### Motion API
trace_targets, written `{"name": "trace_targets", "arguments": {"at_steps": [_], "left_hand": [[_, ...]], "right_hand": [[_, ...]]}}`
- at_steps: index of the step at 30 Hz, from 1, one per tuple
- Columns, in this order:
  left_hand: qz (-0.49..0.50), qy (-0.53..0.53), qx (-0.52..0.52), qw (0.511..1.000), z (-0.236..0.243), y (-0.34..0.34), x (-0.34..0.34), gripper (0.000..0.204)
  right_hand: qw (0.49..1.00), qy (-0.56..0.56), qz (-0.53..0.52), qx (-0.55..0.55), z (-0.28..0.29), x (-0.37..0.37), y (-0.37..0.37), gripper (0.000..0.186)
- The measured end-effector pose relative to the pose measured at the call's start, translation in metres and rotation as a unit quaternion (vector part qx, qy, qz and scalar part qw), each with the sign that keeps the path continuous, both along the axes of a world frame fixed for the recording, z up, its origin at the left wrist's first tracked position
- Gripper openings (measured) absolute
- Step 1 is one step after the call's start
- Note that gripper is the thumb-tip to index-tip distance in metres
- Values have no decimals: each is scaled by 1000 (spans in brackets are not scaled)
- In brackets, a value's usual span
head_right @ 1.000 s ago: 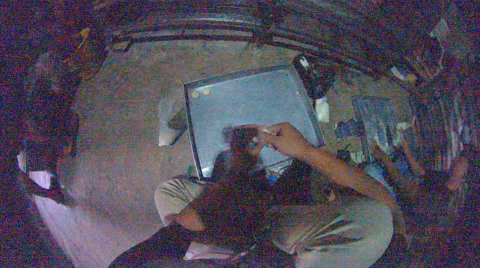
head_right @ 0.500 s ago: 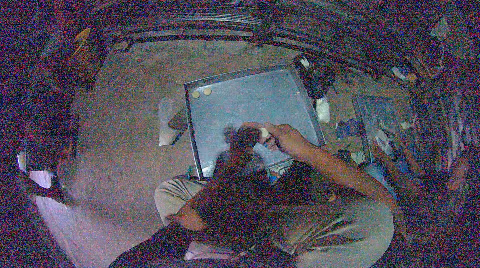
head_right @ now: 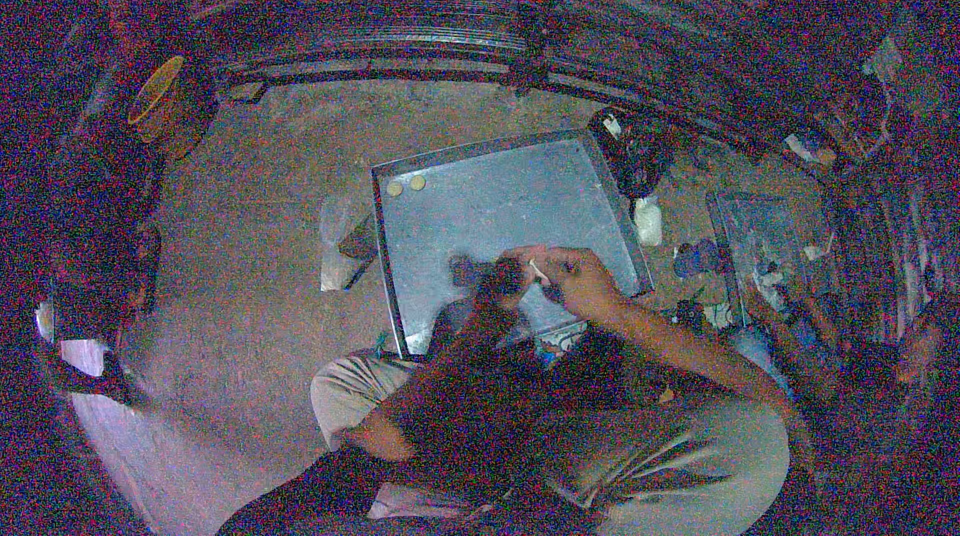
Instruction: The person takes small pieces of dough from a tray, rolls them between their palms to form spheres, and places them back onto the tray.
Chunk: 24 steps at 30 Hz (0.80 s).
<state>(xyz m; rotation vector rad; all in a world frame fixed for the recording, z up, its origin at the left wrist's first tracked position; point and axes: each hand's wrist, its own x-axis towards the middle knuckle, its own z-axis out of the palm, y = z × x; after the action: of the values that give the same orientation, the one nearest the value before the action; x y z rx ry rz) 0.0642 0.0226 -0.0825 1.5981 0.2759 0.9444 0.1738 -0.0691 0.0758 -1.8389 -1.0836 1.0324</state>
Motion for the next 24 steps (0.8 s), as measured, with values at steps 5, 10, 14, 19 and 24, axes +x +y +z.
{"name": "trace_targets", "arguments": {"at_steps": [5, 10, 14, 19, 24], "left_hand": [[60, 47, -35, 997, 48, -15, -18, 16], [80, 32, 86, 993, 27, -3, -23, 16], [70, 33, 62, 995, 44, -11, -25, 19], [52, -44, -99, 993, 8, -24, -9, 26], [40, 78, -21, 996, 25, -25, -28, 28]], "right_hand": [[999, 46, 18, -20, -11, 12, -12, 33], [990, -128, 48, -45, 10, -13, -6, 31], [994, -53, 83, -41, 8, -2, -7, 27], [993, -94, 73, 4, -9, 3, -8, 18], [980, -108, 74, -152, -22, 26, -19, 27]]}}
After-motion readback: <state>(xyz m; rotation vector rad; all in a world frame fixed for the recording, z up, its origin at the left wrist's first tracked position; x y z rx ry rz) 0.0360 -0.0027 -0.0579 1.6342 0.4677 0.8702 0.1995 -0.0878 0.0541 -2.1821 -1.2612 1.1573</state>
